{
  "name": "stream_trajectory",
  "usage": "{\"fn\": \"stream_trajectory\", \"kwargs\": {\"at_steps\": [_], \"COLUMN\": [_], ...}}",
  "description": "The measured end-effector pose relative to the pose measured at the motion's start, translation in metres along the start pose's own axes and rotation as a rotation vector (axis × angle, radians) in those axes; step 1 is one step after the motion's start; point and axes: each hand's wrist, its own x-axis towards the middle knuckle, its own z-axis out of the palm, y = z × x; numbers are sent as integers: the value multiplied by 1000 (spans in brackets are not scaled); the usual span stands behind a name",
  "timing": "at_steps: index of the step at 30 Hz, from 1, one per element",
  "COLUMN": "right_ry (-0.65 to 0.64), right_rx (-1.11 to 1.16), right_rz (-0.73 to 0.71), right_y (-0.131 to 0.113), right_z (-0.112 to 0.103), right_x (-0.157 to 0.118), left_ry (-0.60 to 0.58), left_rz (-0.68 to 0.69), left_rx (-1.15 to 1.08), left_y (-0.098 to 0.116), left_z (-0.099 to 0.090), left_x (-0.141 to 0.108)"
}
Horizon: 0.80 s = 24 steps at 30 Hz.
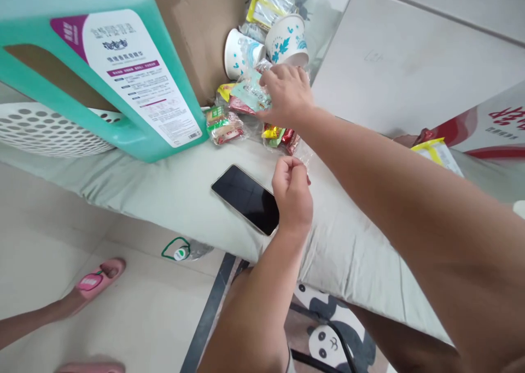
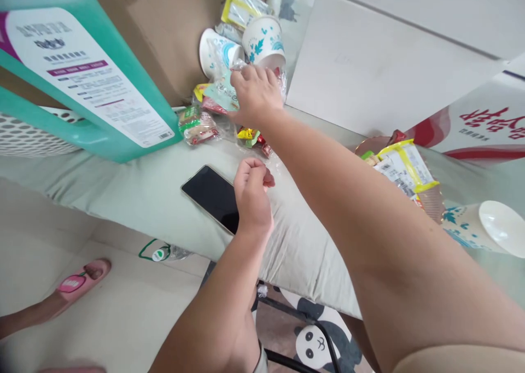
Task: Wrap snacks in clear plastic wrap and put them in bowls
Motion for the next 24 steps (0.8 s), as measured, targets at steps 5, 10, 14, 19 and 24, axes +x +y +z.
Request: {"fn": "stream_trajectory", "kwargs": {"at_steps": [5,10,14,19,24], "right_ry": [-118,-124,-116,-78,77], "right_rx": [0,-174,-245,-266,-214], "right_rz": [188,190,186,196,137], "right_y": [6,-10,-24,-42,-74], "right_z": [17,-2,-21,-53,-108], "right_x": [18,-1,-12,-24,-121], "left_ry": [-32,-59,-54,-59,-152], "left_rz": [-30,-48,-35,1,43], "left_rx": [-3,4,-13,-2,-105], "left_y": [2,3,2,0,-2], "left_z": [-2,-3,0,2,2], "left_x": [-1,-1,-2,-4,-10]}}
